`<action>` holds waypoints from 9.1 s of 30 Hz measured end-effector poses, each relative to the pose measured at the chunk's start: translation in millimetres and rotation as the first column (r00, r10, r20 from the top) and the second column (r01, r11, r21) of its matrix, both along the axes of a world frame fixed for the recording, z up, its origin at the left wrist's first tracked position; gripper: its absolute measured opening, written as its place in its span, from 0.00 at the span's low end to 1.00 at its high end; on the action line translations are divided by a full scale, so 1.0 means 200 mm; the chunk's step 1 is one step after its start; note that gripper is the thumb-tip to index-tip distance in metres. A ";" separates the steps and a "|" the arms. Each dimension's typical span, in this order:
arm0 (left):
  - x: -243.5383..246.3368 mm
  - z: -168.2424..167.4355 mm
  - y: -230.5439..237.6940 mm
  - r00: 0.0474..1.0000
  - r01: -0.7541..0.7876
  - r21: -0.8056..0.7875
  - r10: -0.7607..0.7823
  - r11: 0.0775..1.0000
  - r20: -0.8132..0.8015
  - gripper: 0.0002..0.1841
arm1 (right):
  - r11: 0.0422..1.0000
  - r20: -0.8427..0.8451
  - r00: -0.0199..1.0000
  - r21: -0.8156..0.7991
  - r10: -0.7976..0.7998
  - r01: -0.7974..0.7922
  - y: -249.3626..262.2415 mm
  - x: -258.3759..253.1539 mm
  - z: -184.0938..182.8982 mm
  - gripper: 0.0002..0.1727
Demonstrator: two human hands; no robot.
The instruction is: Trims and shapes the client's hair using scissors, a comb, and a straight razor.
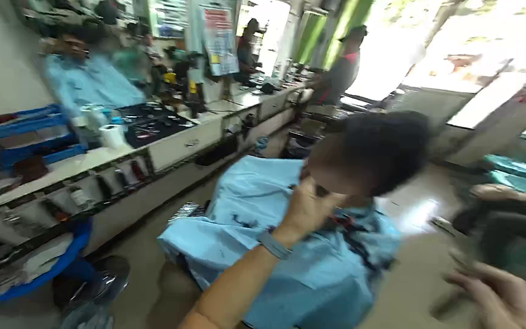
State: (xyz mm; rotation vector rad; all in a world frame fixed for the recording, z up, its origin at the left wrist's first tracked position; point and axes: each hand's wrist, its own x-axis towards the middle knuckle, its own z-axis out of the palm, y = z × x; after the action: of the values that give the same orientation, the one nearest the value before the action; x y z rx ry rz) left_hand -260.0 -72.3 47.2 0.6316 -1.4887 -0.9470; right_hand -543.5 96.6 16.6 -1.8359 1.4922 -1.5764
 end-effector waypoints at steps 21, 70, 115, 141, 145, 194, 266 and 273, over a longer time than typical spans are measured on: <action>-0.24 -0.05 -0.04 0.938 -0.303 -0.001 0.299 0.953 0.173 0.14 | 0.944 0.165 0.968 0.241 0.188 -0.224 -0.58 0.20 0.03 0.13; -0.19 -0.06 -0.09 0.990 -0.141 0.245 0.134 0.959 0.044 0.11 | 0.954 0.290 0.946 0.210 0.148 -0.214 -0.67 0.29 0.02 0.12; -0.10 -0.14 0.29 0.962 0.166 0.006 -0.160 0.986 -0.222 0.18 | 0.987 -0.007 0.999 -0.152 -0.046 0.045 -0.15 0.56 -0.12 0.14; -0.25 0.75 -0.19 0.193 0.236 -0.554 0.520 0.799 0.832 0.48 | 0.821 -0.230 0.817 -0.382 -0.528 0.423 -0.30 0.15 0.11 0.13; -0.28 0.71 -0.20 0.176 0.210 -0.553 0.525 0.806 0.832 0.50 | 0.809 -0.360 0.754 -0.453 -0.549 0.373 -0.42 0.22 0.17 0.11; -0.31 0.68 -0.26 0.093 0.202 -0.582 0.576 0.788 0.812 0.57 | 0.829 -0.316 0.815 -0.464 -0.485 0.313 -0.57 0.22 0.05 0.13; -0.34 0.66 -0.24 0.043 0.130 -0.632 0.632 0.764 0.774 0.56 | 0.921 -0.245 0.948 -0.376 -0.205 0.103 -0.84 0.14 -0.13 0.11; -0.33 0.66 -0.25 0.061 0.132 -0.629 0.627 0.766 0.776 0.54 | 0.913 -0.333 0.916 -0.399 -0.224 0.079 -0.82 0.12 -0.10 0.11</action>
State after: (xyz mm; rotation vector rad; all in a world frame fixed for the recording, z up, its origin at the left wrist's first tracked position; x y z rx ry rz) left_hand -326.6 -121.8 180.1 1.1588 -2.5778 0.5836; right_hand -520.1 -67.8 -3.2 -2.4021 1.6069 -1.7633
